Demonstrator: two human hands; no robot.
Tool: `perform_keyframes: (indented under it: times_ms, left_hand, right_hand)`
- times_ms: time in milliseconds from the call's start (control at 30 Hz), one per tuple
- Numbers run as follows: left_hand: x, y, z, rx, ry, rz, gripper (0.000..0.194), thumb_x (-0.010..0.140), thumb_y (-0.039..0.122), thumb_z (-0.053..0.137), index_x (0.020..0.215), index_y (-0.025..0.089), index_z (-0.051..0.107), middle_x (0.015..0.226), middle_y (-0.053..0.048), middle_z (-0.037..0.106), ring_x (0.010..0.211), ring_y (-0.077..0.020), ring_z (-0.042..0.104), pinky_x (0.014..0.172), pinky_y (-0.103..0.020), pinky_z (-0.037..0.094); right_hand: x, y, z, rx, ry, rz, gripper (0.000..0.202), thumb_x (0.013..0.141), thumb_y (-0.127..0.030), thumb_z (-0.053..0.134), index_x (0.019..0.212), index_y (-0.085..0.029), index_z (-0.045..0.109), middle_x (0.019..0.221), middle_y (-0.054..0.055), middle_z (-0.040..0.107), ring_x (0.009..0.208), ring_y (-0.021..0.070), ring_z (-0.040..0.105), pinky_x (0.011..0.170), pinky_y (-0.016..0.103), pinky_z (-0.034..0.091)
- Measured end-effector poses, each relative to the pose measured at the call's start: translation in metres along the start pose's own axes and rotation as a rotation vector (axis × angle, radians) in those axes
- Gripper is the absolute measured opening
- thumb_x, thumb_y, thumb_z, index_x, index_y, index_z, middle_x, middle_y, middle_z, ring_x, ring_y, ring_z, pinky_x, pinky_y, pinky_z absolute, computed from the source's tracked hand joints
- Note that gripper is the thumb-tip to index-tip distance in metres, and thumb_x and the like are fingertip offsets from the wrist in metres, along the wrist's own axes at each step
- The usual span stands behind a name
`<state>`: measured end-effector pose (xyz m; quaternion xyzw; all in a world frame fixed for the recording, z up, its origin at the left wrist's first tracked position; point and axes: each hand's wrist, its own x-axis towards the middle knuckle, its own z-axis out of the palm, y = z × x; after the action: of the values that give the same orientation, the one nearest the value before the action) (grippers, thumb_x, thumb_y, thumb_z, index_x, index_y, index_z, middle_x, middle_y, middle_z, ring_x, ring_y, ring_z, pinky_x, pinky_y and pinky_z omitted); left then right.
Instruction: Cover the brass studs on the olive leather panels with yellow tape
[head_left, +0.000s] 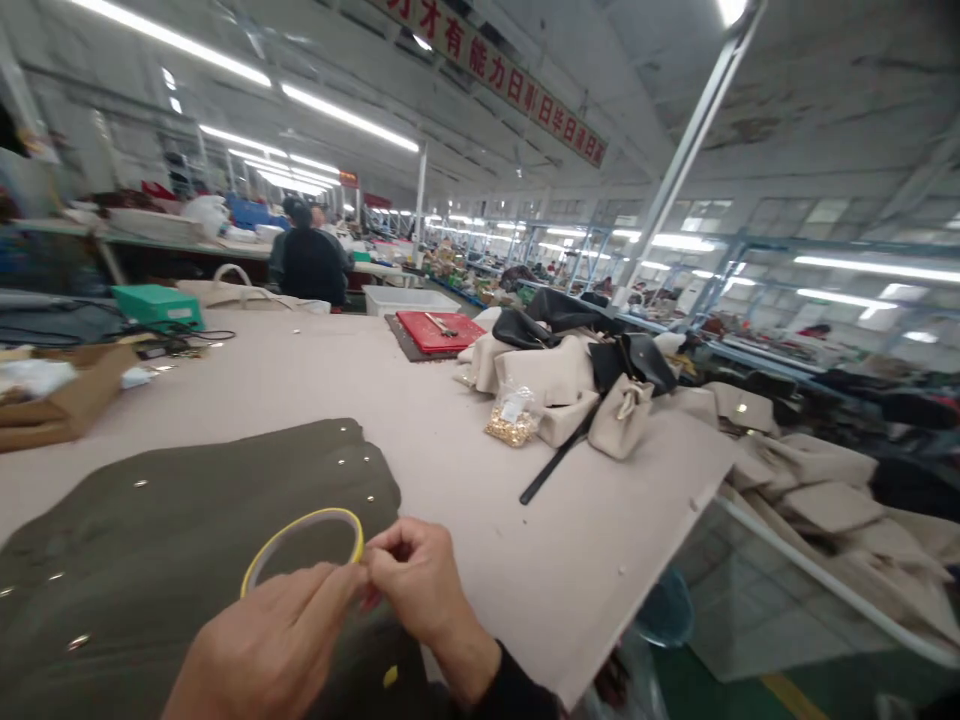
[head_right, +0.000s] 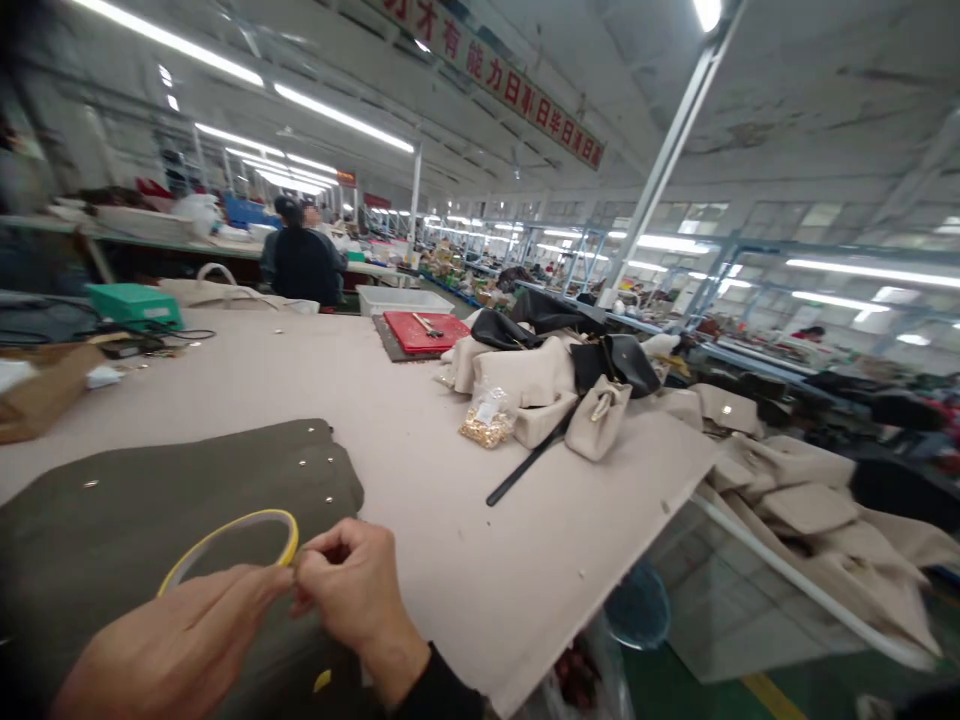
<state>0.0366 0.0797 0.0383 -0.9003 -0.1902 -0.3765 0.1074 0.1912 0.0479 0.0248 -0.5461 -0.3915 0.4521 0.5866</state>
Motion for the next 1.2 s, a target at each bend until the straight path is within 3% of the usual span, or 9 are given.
perform_keyframes:
  times_ms: [133, 300, 433, 567, 933, 1200]
  left_hand:
    - [0.004, -0.006, 0.002, 0.021, 0.020, -0.027, 0.023, 0.094, 0.021, 0.036, 0.100, 0.023, 0.058, 0.085, -0.003, 0.066, 0.074, -0.0166, 0.062, 0.066, -0.030, 0.048]
    - [-0.010, -0.022, 0.026, 0.143, -0.271, -0.201, 0.018, 0.090, 0.010, 0.042, 0.094, 0.018, 0.058, 0.081, -0.004, 0.062, 0.073, -0.0153, 0.058, 0.065, -0.026, 0.045]
    - [-0.024, -0.025, 0.042, 0.123, -0.456, -0.240, 0.016, 0.088, 0.008, 0.046, 0.094, 0.018, 0.058, 0.083, -0.004, 0.060, 0.077, -0.0174, 0.055, 0.067, -0.027, 0.044]
    - [-0.025, -0.025, 0.043, 0.047, -0.532, -0.233, 0.011, 0.089, 0.011, 0.048, 0.089, 0.017, 0.057, 0.083, -0.004, 0.059, 0.078, -0.0191, 0.052, 0.069, -0.030, 0.044]
    - [-0.025, -0.029, 0.045, -0.068, -0.536, -0.298, 0.015, 0.090, 0.011, 0.042, 0.088, 0.017, 0.055, 0.085, -0.005, 0.055, 0.081, -0.0203, 0.047, 0.074, -0.033, 0.042]
    - [-0.021, -0.027, 0.046, -0.067, -0.591, -0.297, 0.014, 0.092, 0.014, 0.040, 0.090, 0.017, 0.054, 0.087, -0.006, 0.055, 0.080, -0.0202, 0.047, 0.071, -0.034, 0.040]
  right_hand:
    - [0.014, 0.004, -0.029, 0.111, 0.021, 0.146, 0.032, 0.057, -0.040, 0.075, 0.067, -0.012, 0.063, 0.051, -0.001, 0.059, 0.043, 0.0107, 0.055, 0.046, 0.024, 0.049]
    - [0.030, 0.024, -0.055, -0.099, -0.041, 0.099, 0.039, 0.066, -0.051, 0.070, 0.066, -0.013, 0.060, 0.060, 0.001, 0.062, 0.050, 0.0096, 0.056, 0.052, 0.023, 0.048]
    - [0.034, 0.034, -0.052, -0.282, -0.074, 0.007, 0.035, 0.075, -0.049, 0.061, 0.068, -0.014, 0.059, 0.060, 0.001, 0.061, 0.049, 0.0097, 0.054, 0.049, 0.022, 0.043]
    - [0.034, 0.039, -0.047, -0.411, -0.079, 0.017, 0.031, 0.079, -0.045, 0.057, 0.070, -0.015, 0.058, 0.054, -0.002, 0.056, 0.043, 0.0089, 0.048, 0.044, 0.021, 0.038]
    - [0.036, 0.032, -0.042, -0.741, -0.194, -0.078, 0.019, 0.079, -0.027, 0.053, 0.069, -0.016, 0.064, 0.060, -0.002, 0.060, 0.055, 0.0115, 0.050, 0.053, 0.022, 0.037]
    - [0.031, 0.033, -0.037, -0.942, -0.228, -0.263, 0.016, 0.081, -0.016, 0.050, 0.071, -0.017, 0.062, 0.066, 0.000, 0.063, 0.060, 0.0128, 0.055, 0.059, 0.023, 0.038]
